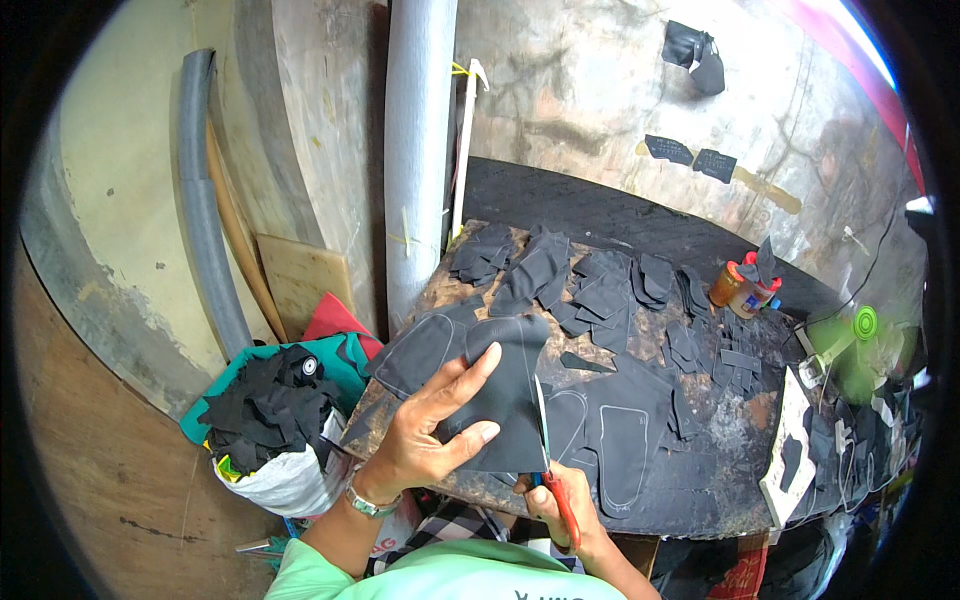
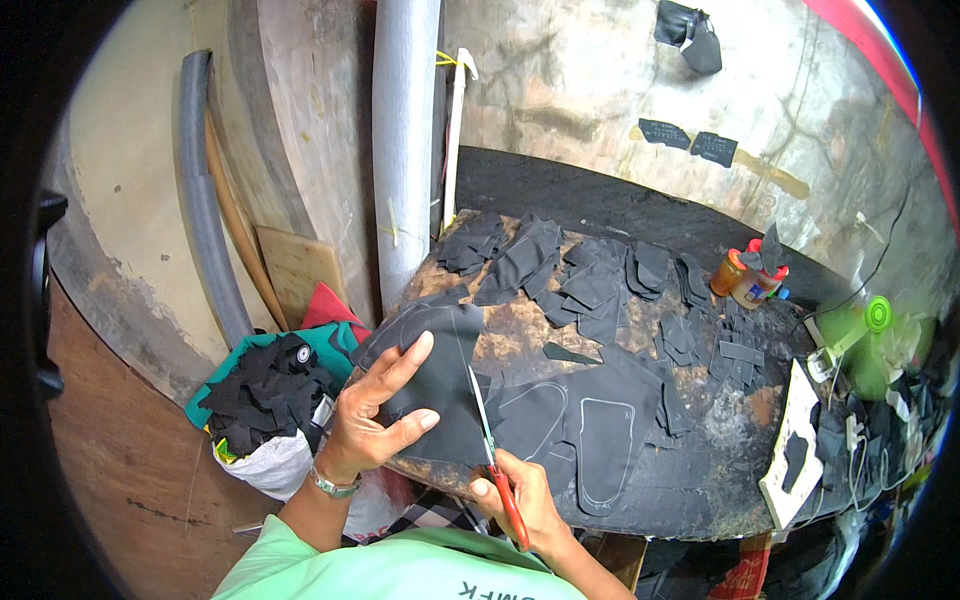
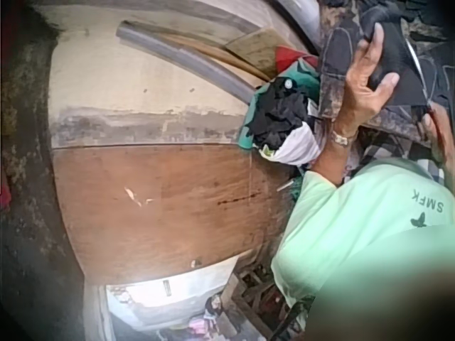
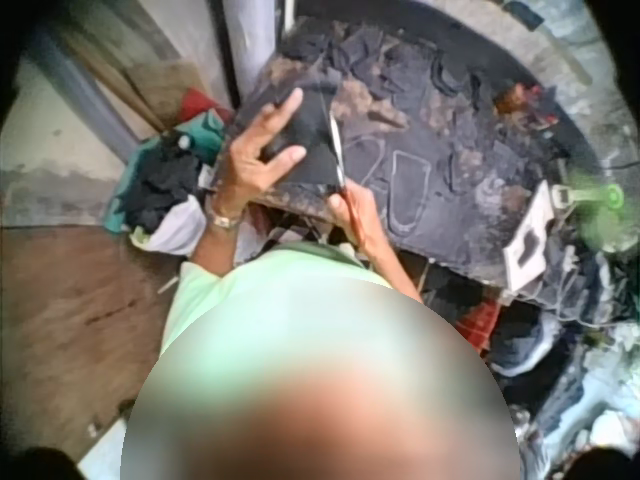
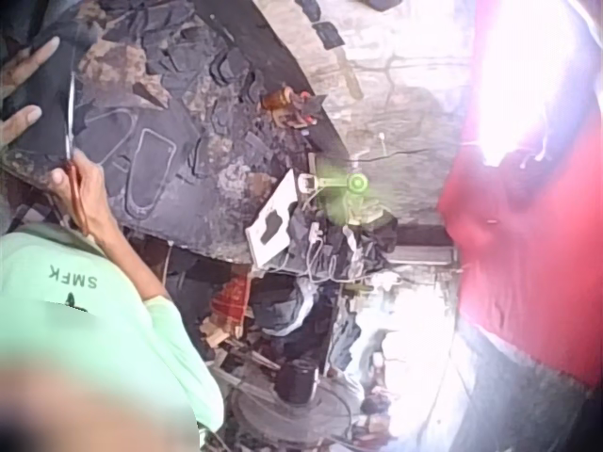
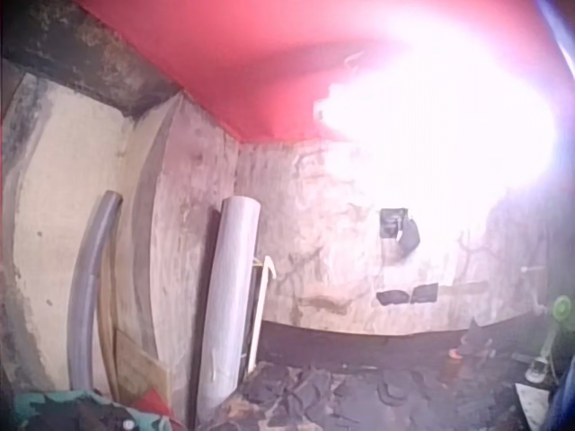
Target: The person uses red-handled scissors to cut black fabric pieces along white chalk outlines on a worn wooden table. They repeatedly trim edges, rotate the fabric, and stack finished pieces while working in a small workshop.
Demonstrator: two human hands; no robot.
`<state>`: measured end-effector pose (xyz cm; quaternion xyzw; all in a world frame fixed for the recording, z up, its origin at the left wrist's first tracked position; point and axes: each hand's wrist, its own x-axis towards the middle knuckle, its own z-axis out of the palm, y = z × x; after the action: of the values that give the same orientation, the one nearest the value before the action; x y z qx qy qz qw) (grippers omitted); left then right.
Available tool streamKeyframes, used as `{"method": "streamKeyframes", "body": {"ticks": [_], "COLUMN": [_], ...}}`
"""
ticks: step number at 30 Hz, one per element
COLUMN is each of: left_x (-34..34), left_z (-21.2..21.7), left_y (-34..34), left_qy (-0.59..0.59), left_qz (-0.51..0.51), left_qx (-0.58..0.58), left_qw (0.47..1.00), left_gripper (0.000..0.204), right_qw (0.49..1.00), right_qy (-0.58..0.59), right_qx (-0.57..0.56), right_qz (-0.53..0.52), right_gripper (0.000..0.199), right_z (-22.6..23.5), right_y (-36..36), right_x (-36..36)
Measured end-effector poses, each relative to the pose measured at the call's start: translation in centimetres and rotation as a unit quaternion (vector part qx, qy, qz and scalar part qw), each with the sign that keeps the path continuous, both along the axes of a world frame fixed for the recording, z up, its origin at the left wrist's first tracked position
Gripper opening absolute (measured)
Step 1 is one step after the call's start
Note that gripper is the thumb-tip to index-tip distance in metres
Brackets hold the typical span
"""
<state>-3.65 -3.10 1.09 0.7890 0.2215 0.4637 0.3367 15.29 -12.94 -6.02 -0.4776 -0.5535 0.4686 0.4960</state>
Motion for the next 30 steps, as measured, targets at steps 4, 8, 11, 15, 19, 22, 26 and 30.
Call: {"method": "streamKeyframes", "body": {"ticks": [4,8,11,15,19,22,26,30], "left_x": [-0.1,-0.2,0.0,0.7,0.8,0.5,0.5,1.3], "left_z": [0.1,0.4,0.3,-0.2,-0.4,-0.4,-0.3,-0.7], "left_y": [0.3,0.3,-0.1,-0.4,-0.2,0.2,0.4,0.4], "left_qy": [0.014,0.023,0.046,0.041,0.046,0.066,0.075,0.073], "left_qz": [-0.005,-0.028,-0.076,-0.112,-0.122,-0.15,-0.157,-0.206], "left_qx": [0.015,-0.001,-0.009,-0.013,-0.011,0.0,0.002,-0.018], "left_qw": [1.0,0.999,0.996,0.993,0.991,0.987,0.985,0.976], "left_gripper": [0.067,0.068,0.069,0.07,0.071,0.073,0.072,0.071], "right_qw": [0.999,1.0,0.999,0.999,0.999,0.999,0.995,0.996], "right_qy": [0.033,0.015,0.033,0.001,0.007,0.05,0.093,0.055], "right_qx": [-0.033,-0.023,0.013,0.019,0.023,0.019,0.034,0.049], "right_qz": [-0.017,-0.014,-0.007,-0.036,-0.023,-0.008,-0.018,-0.051], "right_gripper": [0.047,0.04,0.041,0.048,0.045,0.038,0.03,0.036], "right_z": [-0.3,-0.7,-0.6,-0.2,-0.6,-1.5,-1.9,-0.9], "right_y": [-0.8,-0.5,0.2,0.6,0.3,-0.3,-0.5,-0.4], "right_x": [0.0,0.1,0.1,0.1,0.3,0.5,0.0,0.2]}}
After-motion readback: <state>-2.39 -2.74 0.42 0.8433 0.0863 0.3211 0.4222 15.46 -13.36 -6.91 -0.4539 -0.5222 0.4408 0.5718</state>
